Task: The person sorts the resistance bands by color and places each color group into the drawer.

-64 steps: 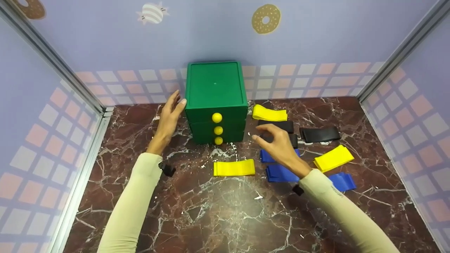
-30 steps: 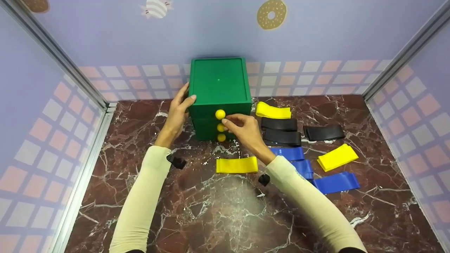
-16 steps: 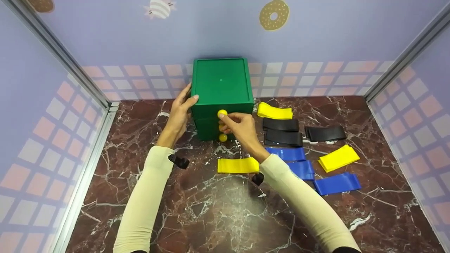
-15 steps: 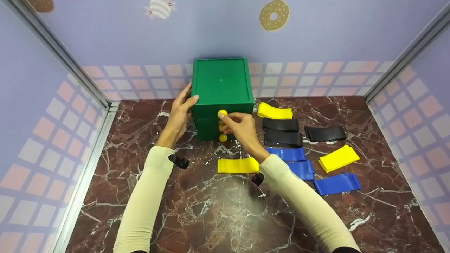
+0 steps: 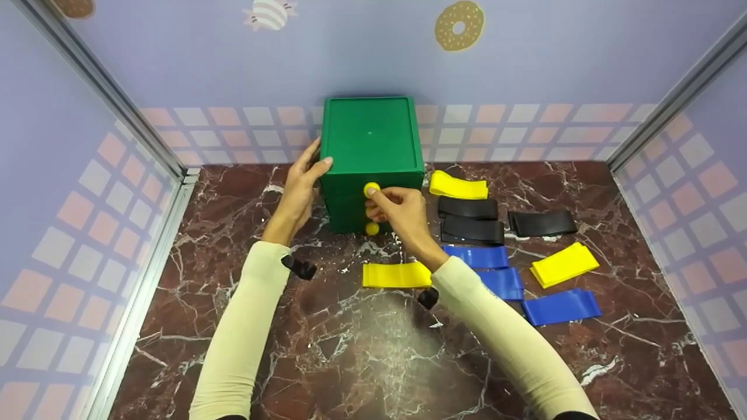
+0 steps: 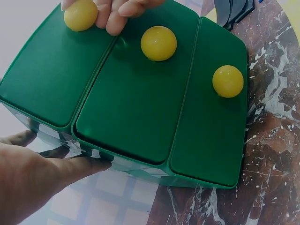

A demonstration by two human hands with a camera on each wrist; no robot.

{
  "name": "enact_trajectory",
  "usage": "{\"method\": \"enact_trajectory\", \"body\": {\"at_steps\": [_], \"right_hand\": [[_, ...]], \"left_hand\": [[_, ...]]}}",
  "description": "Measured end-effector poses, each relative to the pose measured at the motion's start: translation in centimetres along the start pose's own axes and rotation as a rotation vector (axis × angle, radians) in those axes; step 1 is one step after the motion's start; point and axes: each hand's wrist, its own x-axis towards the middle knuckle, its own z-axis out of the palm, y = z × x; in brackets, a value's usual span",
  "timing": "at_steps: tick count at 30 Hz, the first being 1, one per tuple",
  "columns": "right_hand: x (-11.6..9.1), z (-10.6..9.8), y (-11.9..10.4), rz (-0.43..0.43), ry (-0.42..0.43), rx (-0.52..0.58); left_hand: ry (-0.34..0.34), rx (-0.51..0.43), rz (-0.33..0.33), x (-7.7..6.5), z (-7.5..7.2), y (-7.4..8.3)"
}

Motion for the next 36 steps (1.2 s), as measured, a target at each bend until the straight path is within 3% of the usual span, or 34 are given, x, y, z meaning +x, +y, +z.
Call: {"method": "enact_trajectory", "body": {"at_steps": [22, 36], "right_hand": [[-3.9, -0.7, -0.2, -0.067, -0.077, -0.075], [-7.0, -0.8, -0.6, -0.026, -0.083, -0.094]], "left_hand": [[-0.03, 0.016, 0.003, -0.1, -0.3, 0.1], [-0.011, 0.031, -0.023, -0.1, -0.4, 0.3]]}}
